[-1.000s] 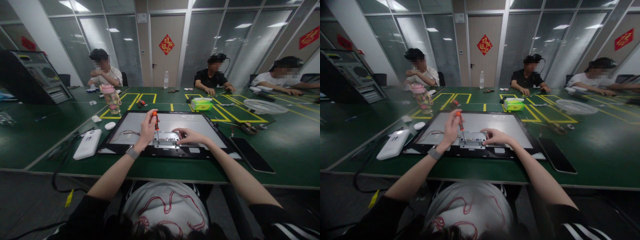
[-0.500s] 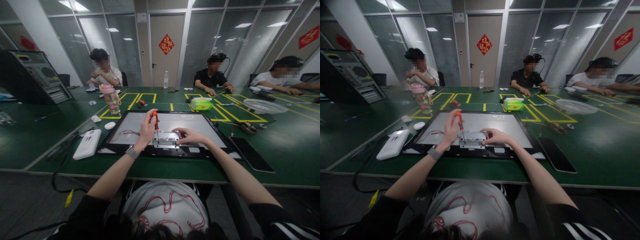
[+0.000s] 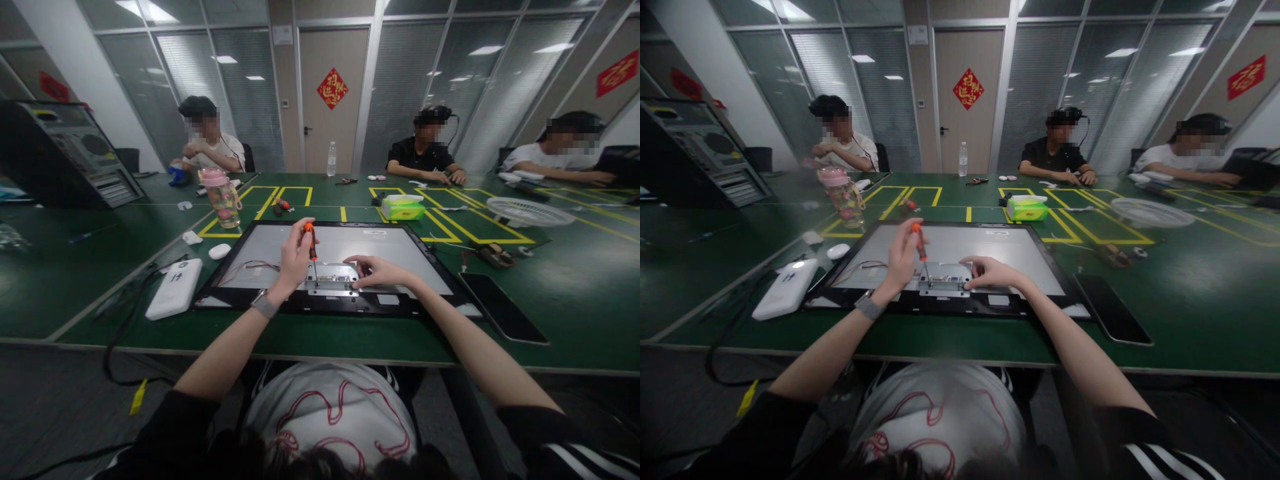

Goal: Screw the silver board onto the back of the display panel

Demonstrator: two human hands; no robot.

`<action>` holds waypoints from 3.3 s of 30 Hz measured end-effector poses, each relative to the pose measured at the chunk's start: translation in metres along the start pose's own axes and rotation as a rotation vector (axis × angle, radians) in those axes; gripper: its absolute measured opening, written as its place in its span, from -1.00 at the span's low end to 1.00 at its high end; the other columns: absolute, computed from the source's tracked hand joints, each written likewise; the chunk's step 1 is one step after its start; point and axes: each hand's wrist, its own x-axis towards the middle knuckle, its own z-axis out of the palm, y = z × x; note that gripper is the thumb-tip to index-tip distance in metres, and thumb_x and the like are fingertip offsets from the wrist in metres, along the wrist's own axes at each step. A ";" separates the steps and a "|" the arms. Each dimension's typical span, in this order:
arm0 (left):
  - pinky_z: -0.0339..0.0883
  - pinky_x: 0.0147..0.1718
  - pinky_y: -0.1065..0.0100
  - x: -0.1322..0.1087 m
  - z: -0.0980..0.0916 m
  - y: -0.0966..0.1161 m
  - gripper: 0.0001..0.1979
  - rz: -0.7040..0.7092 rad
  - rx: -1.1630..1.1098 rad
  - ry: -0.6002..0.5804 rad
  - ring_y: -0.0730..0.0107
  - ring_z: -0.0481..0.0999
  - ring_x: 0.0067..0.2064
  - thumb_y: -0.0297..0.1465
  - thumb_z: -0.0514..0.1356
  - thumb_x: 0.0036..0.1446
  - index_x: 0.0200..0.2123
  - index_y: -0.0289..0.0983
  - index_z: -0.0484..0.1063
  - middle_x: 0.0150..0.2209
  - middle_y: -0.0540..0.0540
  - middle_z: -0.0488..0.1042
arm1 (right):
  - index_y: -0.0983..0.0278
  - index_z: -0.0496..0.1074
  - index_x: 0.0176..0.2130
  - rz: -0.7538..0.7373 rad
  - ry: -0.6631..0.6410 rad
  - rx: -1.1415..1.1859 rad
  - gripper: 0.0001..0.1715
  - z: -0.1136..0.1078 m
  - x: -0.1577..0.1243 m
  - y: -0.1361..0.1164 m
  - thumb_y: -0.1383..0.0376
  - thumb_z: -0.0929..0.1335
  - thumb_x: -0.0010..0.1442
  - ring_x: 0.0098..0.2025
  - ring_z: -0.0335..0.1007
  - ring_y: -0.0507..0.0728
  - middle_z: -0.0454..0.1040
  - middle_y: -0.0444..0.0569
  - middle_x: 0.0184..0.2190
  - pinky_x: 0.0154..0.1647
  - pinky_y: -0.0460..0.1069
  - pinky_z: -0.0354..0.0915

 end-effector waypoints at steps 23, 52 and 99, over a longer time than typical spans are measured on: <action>0.32 -0.48 0.48 0.001 0.000 -0.002 -0.70 0.007 0.006 -0.001 0.54 0.37 -0.46 -0.29 -0.03 0.30 0.05 -0.20 0.28 -0.41 0.01 0.38 | 0.32 0.25 0.18 -0.007 0.006 -0.007 -0.11 0.000 0.001 0.004 0.04 0.48 -0.04 -0.39 0.25 0.06 0.31 -0.18 -0.46 -0.33 -0.04 0.17; 0.33 -0.48 0.46 0.000 0.000 -0.002 -0.70 0.008 -0.008 -0.001 0.52 0.37 -0.45 -0.29 -0.02 0.30 0.04 -0.19 0.28 -0.41 0.01 0.39 | 0.33 0.24 0.18 -0.010 0.010 -0.011 -0.11 0.001 0.002 0.004 0.05 0.48 -0.03 -0.40 0.24 0.06 0.30 -0.18 -0.47 -0.34 -0.03 0.16; 0.32 -0.49 0.46 0.001 -0.001 -0.002 -0.71 0.002 -0.006 -0.001 0.52 0.36 -0.46 -0.29 -0.02 0.29 0.04 -0.19 0.28 -0.41 0.01 0.38 | 0.30 0.25 0.18 -0.003 0.005 0.001 -0.12 0.000 0.000 -0.001 0.04 0.48 -0.04 -0.40 0.25 0.06 0.30 -0.18 -0.46 -0.35 -0.04 0.17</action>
